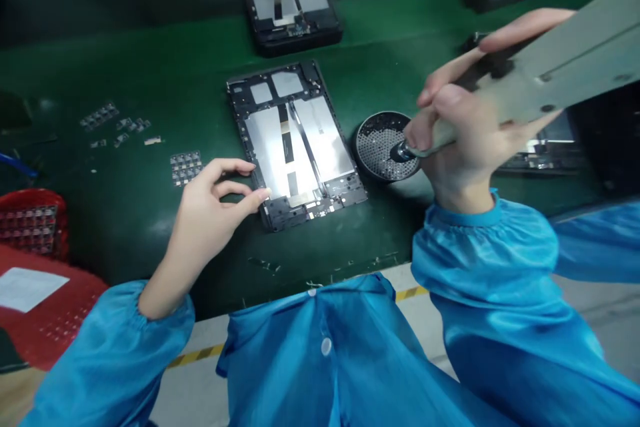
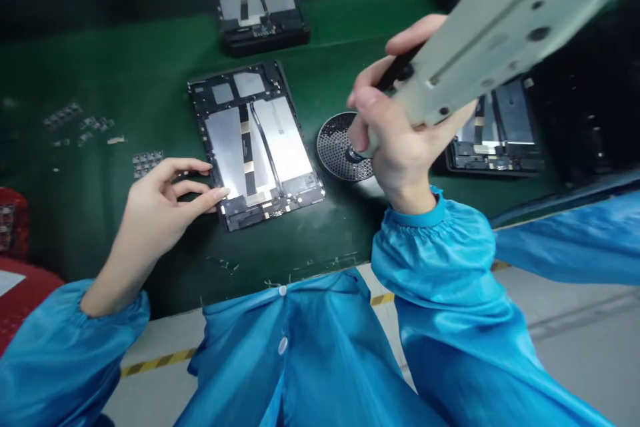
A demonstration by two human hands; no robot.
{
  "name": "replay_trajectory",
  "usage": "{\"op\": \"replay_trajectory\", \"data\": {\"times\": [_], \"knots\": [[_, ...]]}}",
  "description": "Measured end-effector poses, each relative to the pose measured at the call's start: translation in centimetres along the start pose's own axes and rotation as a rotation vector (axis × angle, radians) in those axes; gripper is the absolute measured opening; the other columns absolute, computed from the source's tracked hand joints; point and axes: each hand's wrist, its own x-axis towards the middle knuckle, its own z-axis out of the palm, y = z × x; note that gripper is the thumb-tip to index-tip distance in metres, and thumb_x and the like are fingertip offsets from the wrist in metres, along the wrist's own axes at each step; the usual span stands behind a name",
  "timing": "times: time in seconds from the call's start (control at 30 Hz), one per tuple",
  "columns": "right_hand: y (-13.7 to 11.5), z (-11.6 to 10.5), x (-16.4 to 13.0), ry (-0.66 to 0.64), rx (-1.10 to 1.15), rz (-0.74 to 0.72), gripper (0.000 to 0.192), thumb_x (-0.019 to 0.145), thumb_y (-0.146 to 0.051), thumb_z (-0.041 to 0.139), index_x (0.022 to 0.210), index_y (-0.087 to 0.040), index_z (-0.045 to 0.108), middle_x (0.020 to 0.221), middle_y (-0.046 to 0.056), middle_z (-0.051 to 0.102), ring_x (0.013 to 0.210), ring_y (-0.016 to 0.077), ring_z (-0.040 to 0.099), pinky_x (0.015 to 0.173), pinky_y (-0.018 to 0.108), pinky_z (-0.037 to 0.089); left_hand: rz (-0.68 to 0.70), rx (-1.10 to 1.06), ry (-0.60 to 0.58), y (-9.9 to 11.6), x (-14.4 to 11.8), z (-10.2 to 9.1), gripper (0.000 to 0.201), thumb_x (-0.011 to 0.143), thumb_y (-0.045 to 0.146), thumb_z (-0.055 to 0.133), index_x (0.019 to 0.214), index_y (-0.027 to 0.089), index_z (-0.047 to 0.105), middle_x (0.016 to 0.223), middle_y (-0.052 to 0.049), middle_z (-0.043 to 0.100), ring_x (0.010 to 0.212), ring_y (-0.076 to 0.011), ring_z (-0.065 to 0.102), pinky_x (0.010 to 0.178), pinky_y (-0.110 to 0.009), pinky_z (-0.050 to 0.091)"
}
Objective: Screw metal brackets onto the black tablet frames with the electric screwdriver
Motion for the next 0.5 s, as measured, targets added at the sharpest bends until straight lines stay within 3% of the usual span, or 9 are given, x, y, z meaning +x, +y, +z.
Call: {"op": "replay_trajectory", "data": {"times": [0.1, 0.23, 0.33, 0.5], "knots": [[0.8, -0.4, -0.3, 0.012, 0.126, -0.157, 0.052, 0.089, -0.045, 0.089, 0.117, -0.015, 0.057, 0.072, -0.006, 0.043, 0.042, -0.0037, 0.026, 0.036, 0.009, 0.008, -0.028, 0.073, -0.042, 1.0, 0.4, -0.3, 0.049, 0.08, 0.035, 0.108, 0.121, 0.023, 0.082, 0.14, -0.01, 0.079, 0.094, -0.0202, 0.083, 0.067, -0.022, 0.071], [1.2, 0.0, -0.5, -0.081, 0.17, -0.223, 0.03, 0.095, -0.026, 0.076, 0.118, -0.014, 0.062, 0.073, -0.005, 0.045, 0.042, -0.0035, 0.03, 0.036, 0.007, 0.011, -0.023, 0.06, -0.018, 1.2, 0.5, -0.2, 0.049, 0.079, 0.037, 0.108, 0.119, 0.026, 0.082, 0.141, -0.008, 0.079, 0.094, -0.0228, 0.082, 0.068, -0.029, 0.074], [1.4, -0.2, -0.7, -0.061, 0.142, -0.219, 0.031, 0.091, -0.026, 0.079, 0.116, -0.015, 0.064, 0.08, -0.002, 0.047, 0.044, -0.0039, 0.033, 0.035, 0.008, 0.015, -0.018, 0.059, 0.01, 1.1, 0.2, 0.0, 0.044, 0.08, 0.034, 0.106, 0.117, 0.027, 0.083, 0.136, -0.005, 0.08, 0.093, -0.0224, 0.082, 0.07, -0.03, 0.074], [2.5, -0.3, -1.0, -0.01, 0.108, -0.234, 0.032, 0.088, -0.027, 0.081, 0.113, -0.015, 0.065, 0.075, -0.002, 0.034, 0.043, -0.003, 0.028, 0.036, 0.009, 0.01, -0.008, 0.057, 0.003, 1.0, 0.1, 0.0, 0.041, 0.081, 0.033, 0.106, 0.116, 0.027, 0.084, 0.135, -0.005, 0.081, 0.093, -0.0213, 0.082, 0.069, -0.028, 0.072]]}}
